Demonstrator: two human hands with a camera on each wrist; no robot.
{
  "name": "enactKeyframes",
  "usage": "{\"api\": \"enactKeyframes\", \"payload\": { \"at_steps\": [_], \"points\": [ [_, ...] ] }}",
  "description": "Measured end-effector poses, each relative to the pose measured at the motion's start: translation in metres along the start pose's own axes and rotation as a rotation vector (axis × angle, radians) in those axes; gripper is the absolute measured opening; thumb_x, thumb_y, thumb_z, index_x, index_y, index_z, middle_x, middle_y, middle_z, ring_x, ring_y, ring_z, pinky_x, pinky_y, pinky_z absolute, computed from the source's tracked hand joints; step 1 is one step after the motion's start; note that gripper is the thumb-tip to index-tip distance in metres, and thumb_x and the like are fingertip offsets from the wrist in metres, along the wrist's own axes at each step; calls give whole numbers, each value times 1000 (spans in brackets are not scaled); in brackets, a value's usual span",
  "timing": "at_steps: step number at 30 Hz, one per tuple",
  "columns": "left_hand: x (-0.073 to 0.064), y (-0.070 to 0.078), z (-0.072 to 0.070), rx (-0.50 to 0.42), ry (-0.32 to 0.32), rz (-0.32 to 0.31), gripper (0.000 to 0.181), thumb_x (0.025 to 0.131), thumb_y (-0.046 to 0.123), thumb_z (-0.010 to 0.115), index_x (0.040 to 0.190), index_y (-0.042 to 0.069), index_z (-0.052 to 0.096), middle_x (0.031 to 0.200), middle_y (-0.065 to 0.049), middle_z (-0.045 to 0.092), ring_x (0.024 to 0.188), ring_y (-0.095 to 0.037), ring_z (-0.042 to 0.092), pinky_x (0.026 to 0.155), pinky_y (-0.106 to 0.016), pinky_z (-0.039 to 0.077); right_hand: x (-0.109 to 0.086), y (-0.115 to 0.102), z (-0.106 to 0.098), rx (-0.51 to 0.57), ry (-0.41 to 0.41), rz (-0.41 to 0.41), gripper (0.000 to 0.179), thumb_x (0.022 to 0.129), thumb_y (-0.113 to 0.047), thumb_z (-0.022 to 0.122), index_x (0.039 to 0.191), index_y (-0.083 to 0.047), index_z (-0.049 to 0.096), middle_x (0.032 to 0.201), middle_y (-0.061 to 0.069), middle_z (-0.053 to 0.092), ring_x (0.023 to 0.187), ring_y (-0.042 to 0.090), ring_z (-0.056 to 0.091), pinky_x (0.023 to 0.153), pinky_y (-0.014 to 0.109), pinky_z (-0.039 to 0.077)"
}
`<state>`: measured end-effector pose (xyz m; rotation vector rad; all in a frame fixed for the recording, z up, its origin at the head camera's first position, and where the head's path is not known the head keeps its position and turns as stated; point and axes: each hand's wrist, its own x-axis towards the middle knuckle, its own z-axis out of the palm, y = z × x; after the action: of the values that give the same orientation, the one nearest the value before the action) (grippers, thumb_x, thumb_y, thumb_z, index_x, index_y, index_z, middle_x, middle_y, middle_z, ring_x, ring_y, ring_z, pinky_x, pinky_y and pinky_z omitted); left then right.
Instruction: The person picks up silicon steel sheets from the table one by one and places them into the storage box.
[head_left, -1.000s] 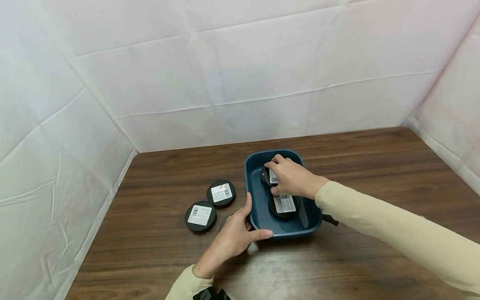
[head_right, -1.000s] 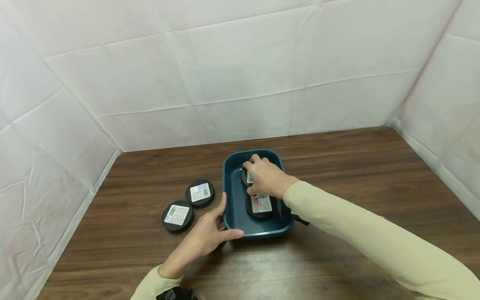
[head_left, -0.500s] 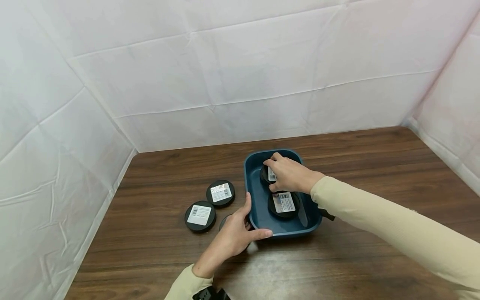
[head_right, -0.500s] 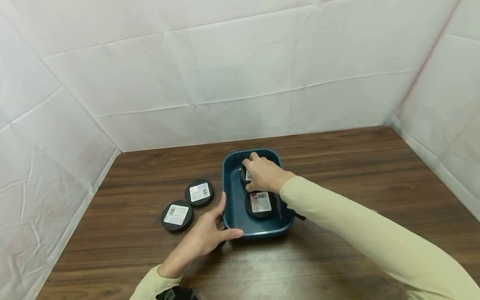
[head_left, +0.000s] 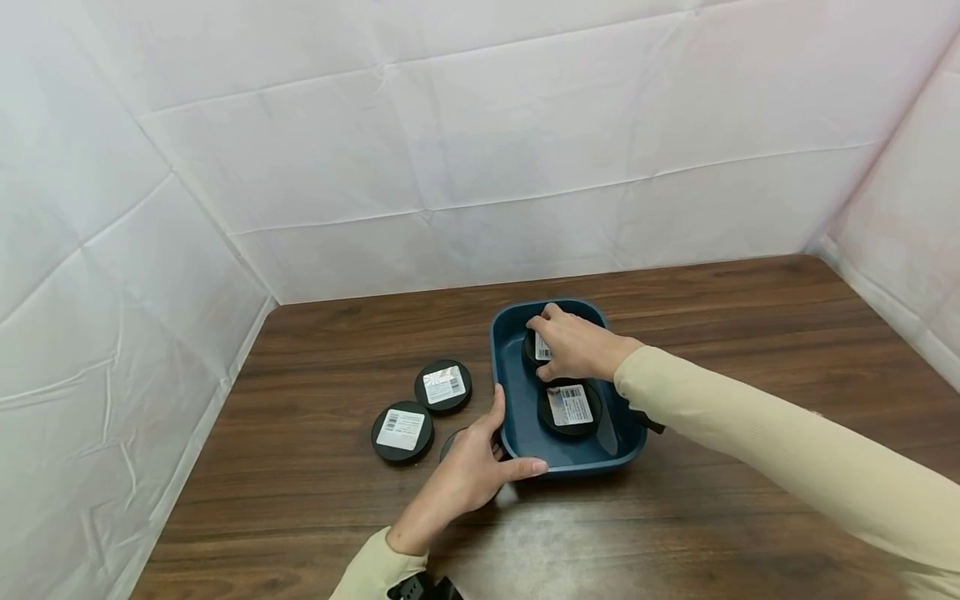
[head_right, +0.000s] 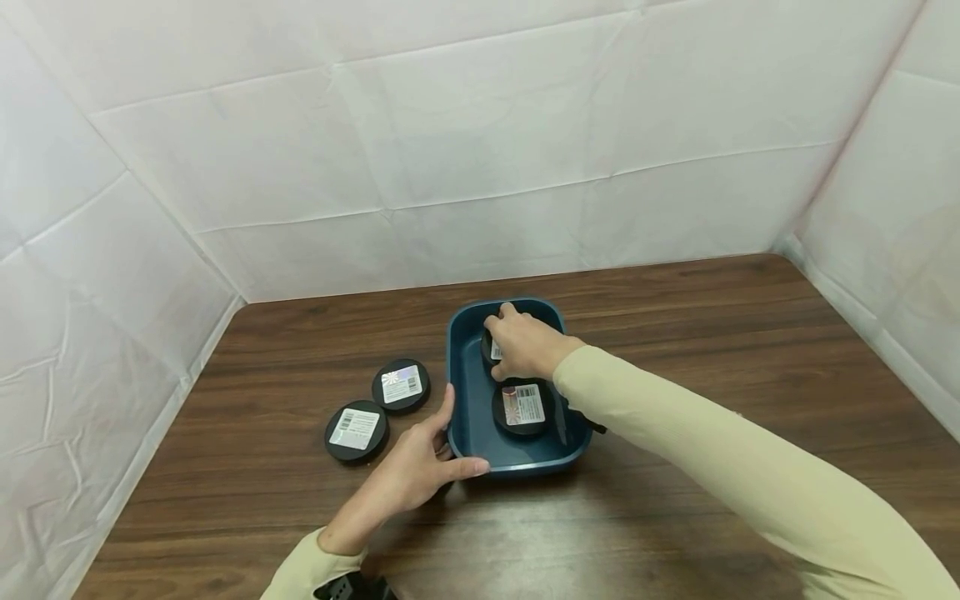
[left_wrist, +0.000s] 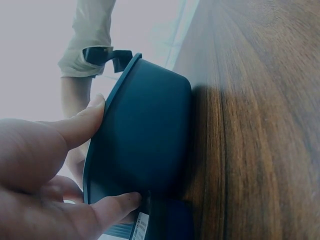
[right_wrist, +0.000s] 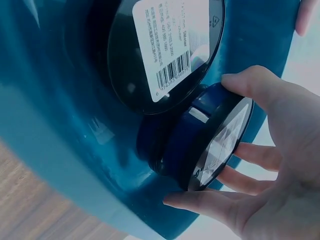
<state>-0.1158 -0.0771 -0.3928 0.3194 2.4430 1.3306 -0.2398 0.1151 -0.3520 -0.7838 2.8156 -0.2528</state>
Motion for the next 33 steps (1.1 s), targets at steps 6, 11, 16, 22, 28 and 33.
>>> {"api": "enactKeyframes", "payload": {
  "at_steps": [6,11,16,22,28,33],
  "points": [
    [0,0,0,6,2,5,108,86,37,78,162,9,6,163,-21,28,138,-30,51,106,-43,49,5,2,0,-10,-38,23,74,90,-27,77,149,3,42,145,29,43,117,33,61,98,46,53],
    [0,0,0,9,2,3,108,87,37,78,162,9,6,163,-21,28,139,-30,50,107,-44,49,7,2,0,-2,-52,40,75,90,-26,77,149,2,41,146,29,42,118,33,61,99,45,53],
    [-1,0,1,2,2,0,108,87,36,79,162,9,6,163,-21,28,139,-30,51,107,-44,49,10,0,0,-17,-67,30,73,91,-26,76,149,3,42,147,30,42,119,34,61,99,44,53],
    [-1,-1,1,-15,-2,5,108,87,35,78,162,9,5,163,-21,28,137,-30,52,106,-43,50,14,-1,-1,-47,-81,44,73,91,-28,76,148,3,43,147,30,41,119,35,61,99,44,54],
    [-1,0,1,-2,-3,-3,108,87,36,78,162,10,6,163,-21,28,138,-30,51,107,-44,49,14,-1,-2,-51,-75,46,74,91,-29,76,148,3,43,147,31,41,119,35,62,98,44,54],
    [-2,0,1,8,-1,-7,108,86,37,79,162,10,6,162,-22,30,137,-31,52,106,-44,49,14,-2,-1,-63,-66,41,75,90,-32,77,147,4,44,144,31,44,115,34,63,96,43,54]
  ]
}}
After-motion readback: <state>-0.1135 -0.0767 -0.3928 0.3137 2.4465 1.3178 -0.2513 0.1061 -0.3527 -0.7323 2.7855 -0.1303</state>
